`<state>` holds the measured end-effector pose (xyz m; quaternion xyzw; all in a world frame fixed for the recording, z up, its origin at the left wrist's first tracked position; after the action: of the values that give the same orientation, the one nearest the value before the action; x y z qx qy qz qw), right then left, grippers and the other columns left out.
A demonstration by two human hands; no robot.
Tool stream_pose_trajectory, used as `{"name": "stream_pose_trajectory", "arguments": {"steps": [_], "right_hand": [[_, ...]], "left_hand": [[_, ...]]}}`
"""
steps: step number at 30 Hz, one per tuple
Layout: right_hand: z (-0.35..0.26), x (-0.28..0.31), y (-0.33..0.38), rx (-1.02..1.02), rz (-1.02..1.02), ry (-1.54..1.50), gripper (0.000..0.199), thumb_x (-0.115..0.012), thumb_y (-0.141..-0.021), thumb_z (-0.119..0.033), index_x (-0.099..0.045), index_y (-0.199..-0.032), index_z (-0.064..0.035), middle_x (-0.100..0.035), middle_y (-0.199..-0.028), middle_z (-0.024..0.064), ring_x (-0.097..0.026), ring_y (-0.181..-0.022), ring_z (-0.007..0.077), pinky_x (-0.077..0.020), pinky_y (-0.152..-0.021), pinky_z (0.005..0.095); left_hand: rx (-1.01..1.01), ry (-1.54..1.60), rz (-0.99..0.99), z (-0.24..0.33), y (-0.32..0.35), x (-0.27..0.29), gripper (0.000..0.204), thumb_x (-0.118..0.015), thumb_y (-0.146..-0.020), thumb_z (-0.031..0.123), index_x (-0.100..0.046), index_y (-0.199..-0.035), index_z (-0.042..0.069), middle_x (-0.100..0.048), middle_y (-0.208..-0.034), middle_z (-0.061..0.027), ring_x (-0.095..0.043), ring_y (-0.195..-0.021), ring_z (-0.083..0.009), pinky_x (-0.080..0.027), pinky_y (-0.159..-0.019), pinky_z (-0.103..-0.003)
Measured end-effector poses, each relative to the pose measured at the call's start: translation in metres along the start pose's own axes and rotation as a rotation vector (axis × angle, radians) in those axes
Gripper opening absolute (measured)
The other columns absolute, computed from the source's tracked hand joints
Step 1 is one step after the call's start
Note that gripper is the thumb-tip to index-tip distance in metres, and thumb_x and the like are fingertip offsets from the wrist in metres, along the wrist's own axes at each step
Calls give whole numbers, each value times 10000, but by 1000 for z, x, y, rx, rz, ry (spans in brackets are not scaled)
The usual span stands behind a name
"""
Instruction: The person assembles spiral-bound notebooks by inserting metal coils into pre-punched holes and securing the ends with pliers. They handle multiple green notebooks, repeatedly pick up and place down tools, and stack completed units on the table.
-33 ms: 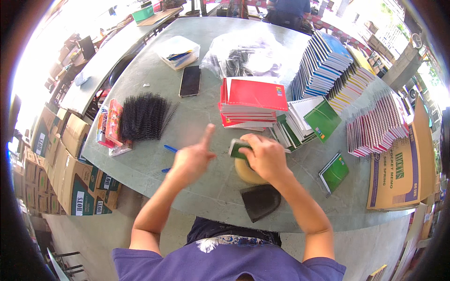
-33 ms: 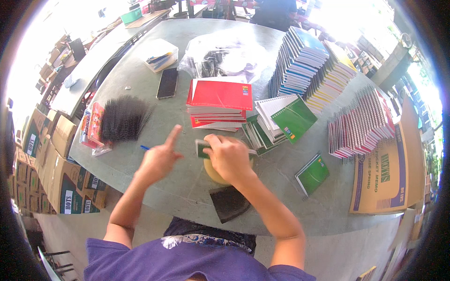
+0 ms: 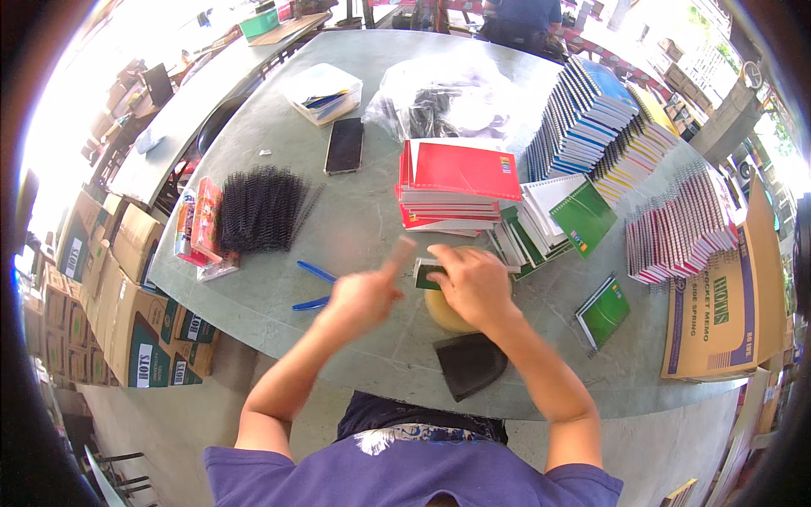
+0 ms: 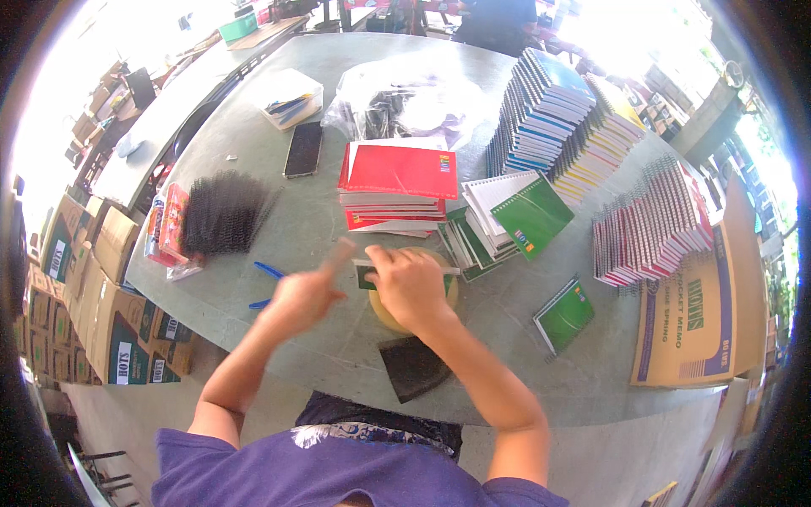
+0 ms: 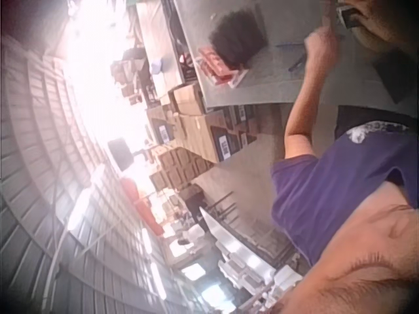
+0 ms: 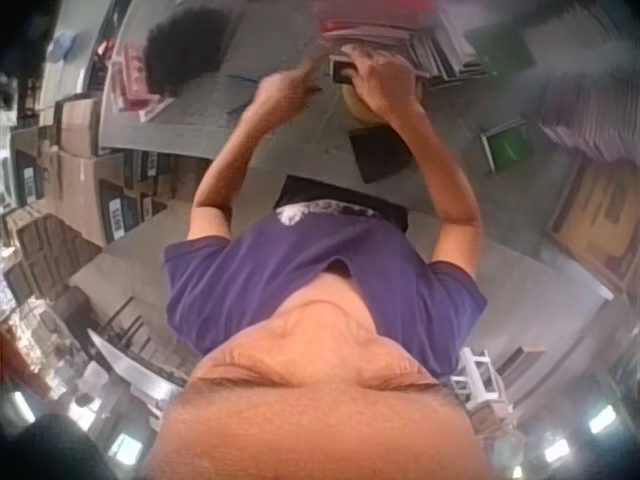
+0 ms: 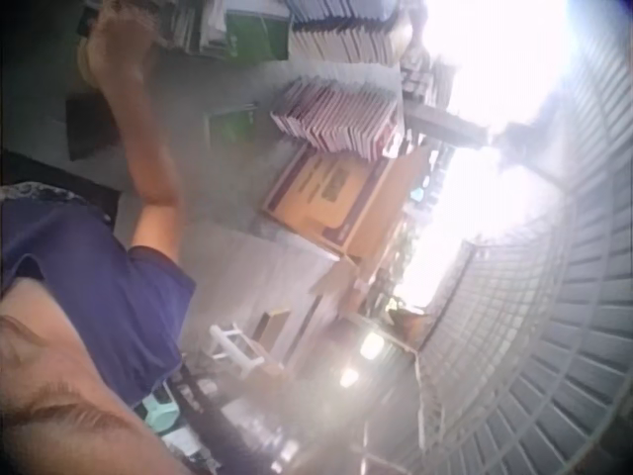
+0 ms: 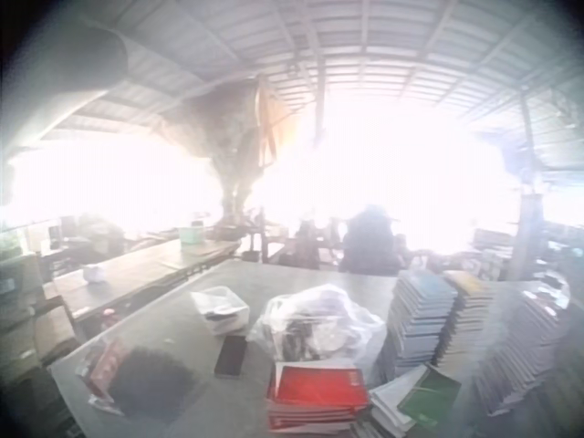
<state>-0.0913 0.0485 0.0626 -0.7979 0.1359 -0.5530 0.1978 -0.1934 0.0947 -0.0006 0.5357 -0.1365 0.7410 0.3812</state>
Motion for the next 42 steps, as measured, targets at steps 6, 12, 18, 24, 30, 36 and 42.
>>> {"name": "stream_pose_trajectory", "arguments": {"steps": [6, 12, 18, 24, 30, 36, 42], "right_hand": [[6, 7, 2, -49, -32, 91, 152, -682, -753, -147, -623, -882, -90, -647, -739, 63, -640, -708, 242, -484, -620, 370], [15, -10, -5, -122, -117, 91, 122, -649, -805, -154, -629, -912, -98, -662, -778, 73, -651, -730, 246, -497, -615, 362], [23, 2, -2, -212, -112, -276, 179, -608, -858, -126, -649, -1024, -73, -661, -850, 157, -637, -752, 325, -499, -649, 375], [12, 8, 0, -140, -96, -296, 186, -576, -850, -118, -646, -1020, -90, -672, -806, 113, -650, -738, 291, -501, -632, 393], [7, 10, 5, -115, -114, -307, 195, -577, -831, -94, -644, -1012, -79, -678, -837, 96, -651, -764, 272, -508, -655, 377], [0, 12, 2, -70, -99, -171, 155, -596, -821, -103, -640, -968, -75, -670, -848, 83, -643, -773, 283, -501, -671, 383], [3, 17, 1, -85, 94, -198, 187, -607, -836, -168, -582, -994, -72, -664, -823, 73, -639, -767, 300, -495, -665, 385]], "left_hand": [[-233, 375, 192, 4, 3, 19, 599, -652, -847, 163, -351, -1359, 86, -659, -766, -184, -654, -664, -322, -497, -617, -396], [-240, 658, 386, 1, 7, 55, 188, -658, -845, 104, -632, -1007, 12, -666, -802, -106, -618, -662, -140, -491, -623, -265], [-304, 623, 448, 13, 9, 48, 158, -649, -857, 111, -624, -953, -12, -645, -805, -126, -618, -662, -188, -486, -600, -297], [-83, 732, 264, 1, -7, 26, 260, -571, -927, 230, -601, -858, -19, -586, -617, -76, -555, -512, -147, -433, -485, -298], [119, 1047, 8, -7, -15, 6, 327, -569, -929, 306, -593, -874, -15, -543, -599, -47, -511, -487, -116, -420, -467, -279], [-433, 421, 310, 11, -8, 62, 292, -684, -816, 204, -569, -1022, 32, -601, -797, -120, -604, -702, -254, -478, -618, -352], [-338, 443, 313, 18, -8, 64, 234, -729, -749, 151, -614, -913, 29, -562, -788, -92, -568, -673, -220, -467, -624, -354]]}}
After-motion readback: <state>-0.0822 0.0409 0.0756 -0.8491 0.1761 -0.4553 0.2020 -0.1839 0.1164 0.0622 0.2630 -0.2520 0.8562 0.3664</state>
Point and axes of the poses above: each hand's wrist, its own y-axis away from the middle knuckle, its own x-axis out of the back of the hand, z = x × y, the point moved 10 cm from there along -y, towards the middle knuckle
